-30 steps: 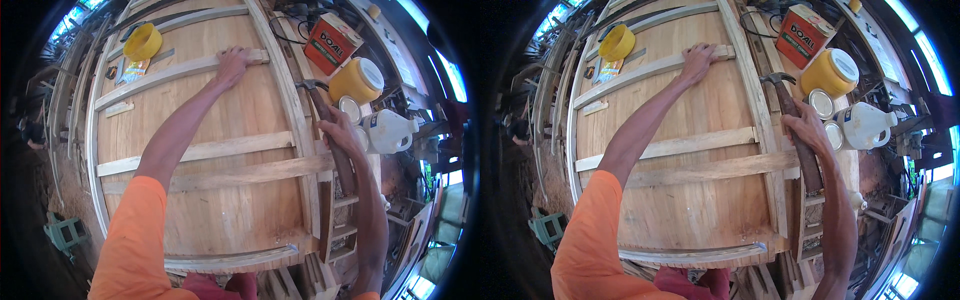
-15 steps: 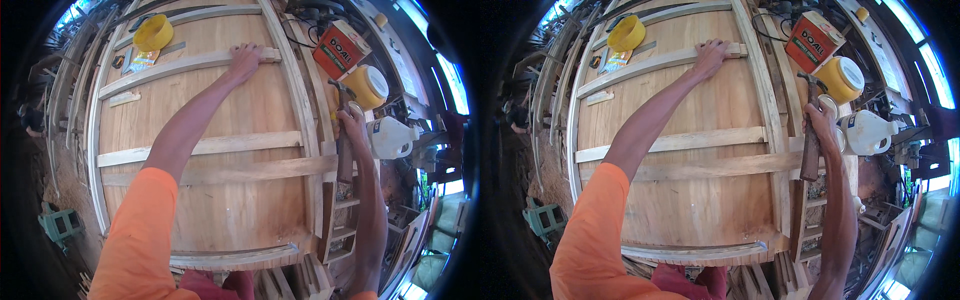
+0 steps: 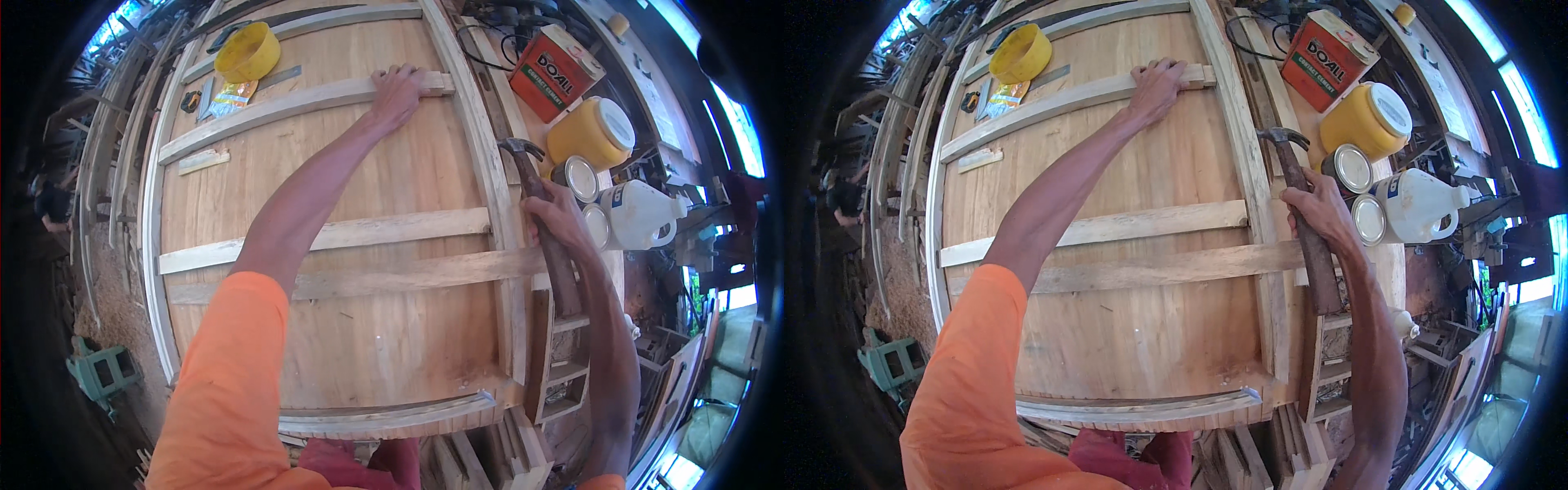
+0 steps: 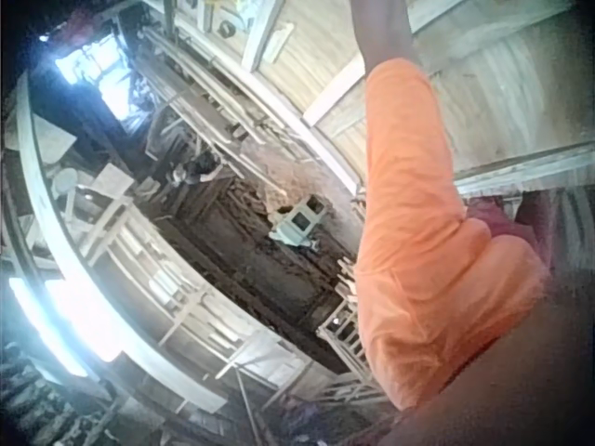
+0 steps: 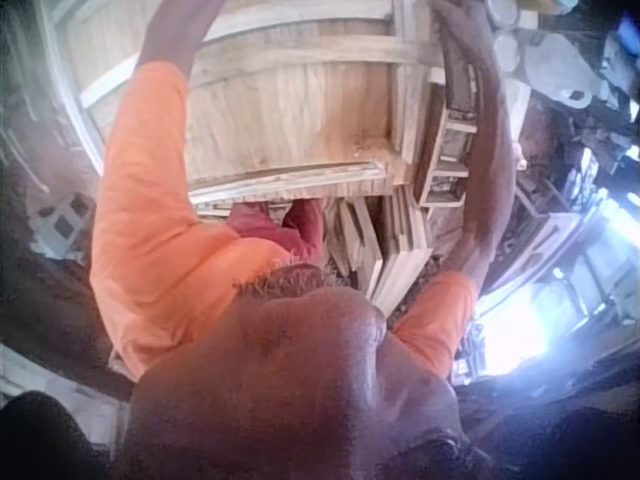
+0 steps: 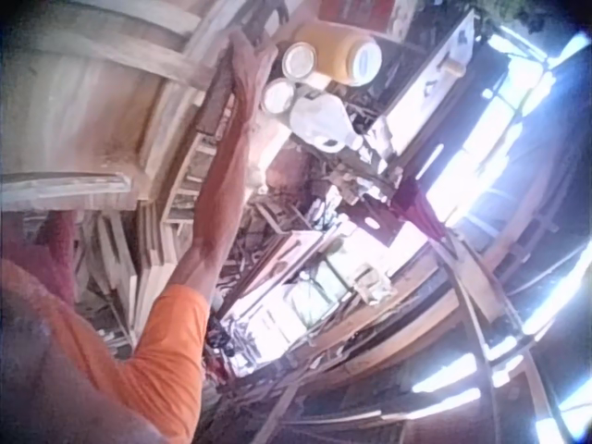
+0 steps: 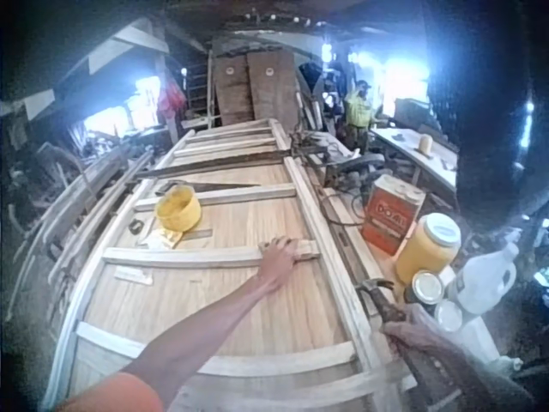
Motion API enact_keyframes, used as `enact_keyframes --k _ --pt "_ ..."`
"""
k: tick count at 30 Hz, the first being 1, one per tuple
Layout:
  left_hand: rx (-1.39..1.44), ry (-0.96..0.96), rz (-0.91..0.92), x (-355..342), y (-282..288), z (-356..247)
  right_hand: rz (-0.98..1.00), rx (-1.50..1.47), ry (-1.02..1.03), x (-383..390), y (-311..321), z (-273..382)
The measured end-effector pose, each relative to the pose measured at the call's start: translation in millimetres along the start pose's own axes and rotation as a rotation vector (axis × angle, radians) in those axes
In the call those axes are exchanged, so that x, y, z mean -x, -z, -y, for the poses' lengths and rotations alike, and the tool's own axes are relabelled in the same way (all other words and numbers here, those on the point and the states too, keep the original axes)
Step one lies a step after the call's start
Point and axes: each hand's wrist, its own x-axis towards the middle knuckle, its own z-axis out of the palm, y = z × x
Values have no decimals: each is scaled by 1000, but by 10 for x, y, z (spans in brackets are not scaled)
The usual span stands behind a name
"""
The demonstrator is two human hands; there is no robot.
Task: The person assembles a wooden structure by positioning wood strips against a large board, securing them with a clamp, and driving nails into them using a hammer. The person also uses a measuring tape and a pencil to mark locations on the wood before nailing.
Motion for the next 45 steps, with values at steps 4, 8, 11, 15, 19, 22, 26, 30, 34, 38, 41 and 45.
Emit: enact_keyframes --k 4,8,11,15,19,22,26,30,34,38,41,45 --pt "-16 -20 -14 4 42 -44 1 24 -20 -6 -18 -40" --pt "23 35 6 -17 44 -44 -88 -235 -33 -57 93 -162" --pt "45 25 38 -47 32 -30 -125 -71 -32 -70 124 -177" --pt "-68 64 44 -12 -121 3 34 56 -41 -38 10 31" --pt "-73 30 80 -117 -136 111 -10 42 -42 57 -41 2" --pt "4 5 88 -181 -111 48 10 14 -44 34 37 -94" --pt "-106 12 22 -26 122 335 50 -78 -18 -102 -237 10" --pt "431 14 156 567 573 -1006 14 -57 -50 75 93 -273" --pt "504 -161 484 1537 1100 -1452 19 -131 -9 184 110 -198" --pt "488 -83 450 1843 1298 -1509 -232 -229 11 962 -63 103" --pt "501 -127 390 1805 1377 -1670 -430 -192 -192 2018 -133 143" --pt "479 -67 454 1796 1240 -1609 -373 -234 -367 2925 -227 54"
